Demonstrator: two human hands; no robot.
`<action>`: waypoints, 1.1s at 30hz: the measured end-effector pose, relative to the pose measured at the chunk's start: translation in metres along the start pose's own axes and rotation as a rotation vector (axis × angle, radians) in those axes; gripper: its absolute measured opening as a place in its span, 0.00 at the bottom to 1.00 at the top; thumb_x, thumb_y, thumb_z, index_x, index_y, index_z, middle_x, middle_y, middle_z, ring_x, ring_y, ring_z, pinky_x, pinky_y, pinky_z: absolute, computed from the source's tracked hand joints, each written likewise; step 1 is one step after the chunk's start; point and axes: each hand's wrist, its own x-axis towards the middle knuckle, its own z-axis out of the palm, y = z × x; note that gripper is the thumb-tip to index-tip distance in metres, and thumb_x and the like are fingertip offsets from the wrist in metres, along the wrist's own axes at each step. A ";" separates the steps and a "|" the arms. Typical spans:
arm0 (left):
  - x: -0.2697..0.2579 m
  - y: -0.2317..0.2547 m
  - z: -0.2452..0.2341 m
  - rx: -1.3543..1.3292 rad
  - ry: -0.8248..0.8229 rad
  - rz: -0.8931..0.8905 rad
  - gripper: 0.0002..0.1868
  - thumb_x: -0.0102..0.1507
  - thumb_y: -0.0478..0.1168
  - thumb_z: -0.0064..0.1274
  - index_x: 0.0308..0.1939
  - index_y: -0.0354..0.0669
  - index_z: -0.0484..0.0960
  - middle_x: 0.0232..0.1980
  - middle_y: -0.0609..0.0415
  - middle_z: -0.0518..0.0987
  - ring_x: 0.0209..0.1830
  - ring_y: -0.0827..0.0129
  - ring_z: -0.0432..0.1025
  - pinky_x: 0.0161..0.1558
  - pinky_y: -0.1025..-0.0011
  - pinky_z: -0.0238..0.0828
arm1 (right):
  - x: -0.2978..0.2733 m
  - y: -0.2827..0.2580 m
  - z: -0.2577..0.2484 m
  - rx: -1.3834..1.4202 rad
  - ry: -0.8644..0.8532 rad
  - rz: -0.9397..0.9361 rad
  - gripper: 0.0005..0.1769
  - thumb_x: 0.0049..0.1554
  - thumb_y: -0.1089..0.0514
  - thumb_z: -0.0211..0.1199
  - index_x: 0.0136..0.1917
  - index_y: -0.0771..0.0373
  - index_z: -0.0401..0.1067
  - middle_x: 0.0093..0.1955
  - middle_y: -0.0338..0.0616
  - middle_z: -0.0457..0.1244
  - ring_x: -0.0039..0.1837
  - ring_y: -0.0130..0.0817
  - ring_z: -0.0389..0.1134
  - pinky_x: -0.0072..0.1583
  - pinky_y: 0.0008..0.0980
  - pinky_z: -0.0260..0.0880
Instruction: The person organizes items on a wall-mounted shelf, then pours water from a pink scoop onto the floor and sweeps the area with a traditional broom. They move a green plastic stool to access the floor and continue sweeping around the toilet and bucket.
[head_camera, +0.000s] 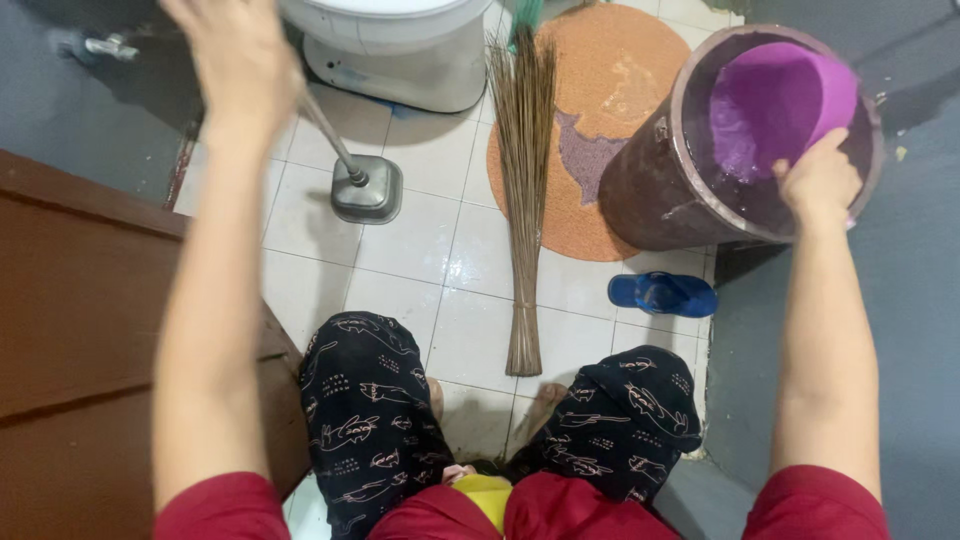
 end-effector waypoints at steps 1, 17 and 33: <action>-0.002 0.019 0.002 0.011 0.109 0.026 0.27 0.53 0.27 0.50 0.58 0.35 0.77 0.60 0.31 0.69 0.66 0.35 0.60 0.66 0.34 0.46 | -0.007 -0.007 -0.006 0.240 -0.095 0.092 0.47 0.58 0.46 0.75 0.71 0.78 0.51 0.47 0.65 0.67 0.47 0.56 0.71 0.48 0.49 0.72; -0.160 0.131 0.235 -0.809 -0.761 -0.696 0.24 0.55 0.40 0.59 0.56 0.49 0.82 0.57 0.43 0.81 0.60 0.52 0.74 0.62 0.59 0.70 | -0.036 -0.016 -0.069 1.619 -0.701 -0.106 0.07 0.71 0.65 0.62 0.51 0.64 0.66 0.41 0.39 0.60 0.37 0.23 0.60 0.37 0.26 0.62; -0.200 0.090 0.307 -0.670 -0.421 -1.106 0.11 0.69 0.38 0.46 0.54 0.40 0.79 0.52 0.35 0.81 0.56 0.43 0.74 0.57 0.52 0.69 | -0.149 -0.352 -0.086 1.197 -1.023 -0.182 0.24 0.55 0.65 0.67 0.55 0.64 0.53 0.38 0.48 0.62 0.33 0.31 0.65 0.32 0.31 0.67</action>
